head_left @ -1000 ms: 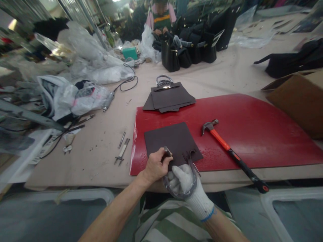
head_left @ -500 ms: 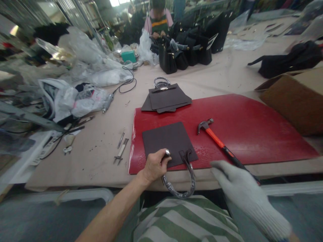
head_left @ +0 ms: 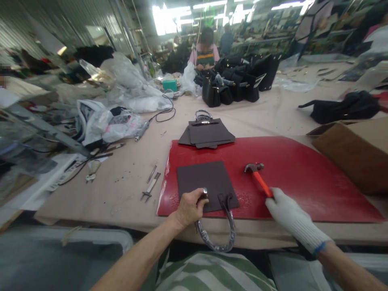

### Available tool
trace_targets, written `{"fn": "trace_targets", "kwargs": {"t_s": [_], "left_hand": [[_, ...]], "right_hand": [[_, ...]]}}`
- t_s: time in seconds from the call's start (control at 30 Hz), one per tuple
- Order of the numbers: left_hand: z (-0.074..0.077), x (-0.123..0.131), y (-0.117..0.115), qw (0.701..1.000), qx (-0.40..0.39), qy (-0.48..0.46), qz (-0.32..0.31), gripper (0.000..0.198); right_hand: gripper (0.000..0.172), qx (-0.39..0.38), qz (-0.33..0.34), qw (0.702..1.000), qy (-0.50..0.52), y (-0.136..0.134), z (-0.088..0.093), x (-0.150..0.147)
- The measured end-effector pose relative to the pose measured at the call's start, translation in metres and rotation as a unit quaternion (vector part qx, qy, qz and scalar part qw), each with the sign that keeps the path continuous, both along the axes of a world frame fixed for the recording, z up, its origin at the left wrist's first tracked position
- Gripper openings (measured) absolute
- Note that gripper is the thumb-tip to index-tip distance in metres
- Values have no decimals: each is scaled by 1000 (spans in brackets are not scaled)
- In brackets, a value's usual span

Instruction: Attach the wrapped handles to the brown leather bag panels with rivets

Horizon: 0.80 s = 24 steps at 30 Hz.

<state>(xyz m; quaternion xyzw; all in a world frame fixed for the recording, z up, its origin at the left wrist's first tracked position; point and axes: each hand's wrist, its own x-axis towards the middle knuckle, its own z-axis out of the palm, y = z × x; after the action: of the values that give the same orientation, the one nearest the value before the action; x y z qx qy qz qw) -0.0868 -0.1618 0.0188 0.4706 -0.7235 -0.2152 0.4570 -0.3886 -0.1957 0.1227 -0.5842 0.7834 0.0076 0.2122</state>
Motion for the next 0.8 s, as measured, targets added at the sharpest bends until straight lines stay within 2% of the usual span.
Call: {"fn": "trace_targets", "kwargs": {"t_s": [0.07,0.1,0.17,0.2,0.23,0.27,0.33,0.4,0.5,0.6,0.67,0.73,0.8], "left_hand": [[0,0,-1,1000,7,-1,0,14],[0,-1,-1,1000,9,-1,0,14],[1,-1,-2,1000,11,3,-1,14],[2,-1,-2,1000,11,5,0,14],[2,-1,-1,1000,11,6,3,14],[3,-1,-1,1000,11,6,6,13],[3,-2,-1,1000,10,2,10,13],[2,-2,0,1000,9,-1,7,13],[0,-2,0,1000,3,2,5,14],[-3,-2,0,1000,7,0,5,14],[-4,-1,0,1000,15,-5,5,13],[-6,-2,0,1000,18,-8,7,16],[-6,-2,0,1000,20,-13,7,18]], "right_hand": [[19,-22,-52,984,-170,9,20,10],[26,-29,-70,959,-273,16,30,16],[40,-26,-63,897,-438,31,50,26],[44,-28,-33,884,-466,38,58,30],[47,-38,7,888,-458,44,64,34],[48,-55,50,904,-420,49,69,37],[47,-114,126,939,-300,55,72,43],[42,-160,182,950,-198,57,75,48],[36,-200,245,937,-146,60,83,57],[31,-290,236,913,-160,65,89,64],[28,-347,242,893,-151,66,85,65],[28,-362,291,882,-76,64,78,64],[30,-337,346,875,10,60,76,60]]}}
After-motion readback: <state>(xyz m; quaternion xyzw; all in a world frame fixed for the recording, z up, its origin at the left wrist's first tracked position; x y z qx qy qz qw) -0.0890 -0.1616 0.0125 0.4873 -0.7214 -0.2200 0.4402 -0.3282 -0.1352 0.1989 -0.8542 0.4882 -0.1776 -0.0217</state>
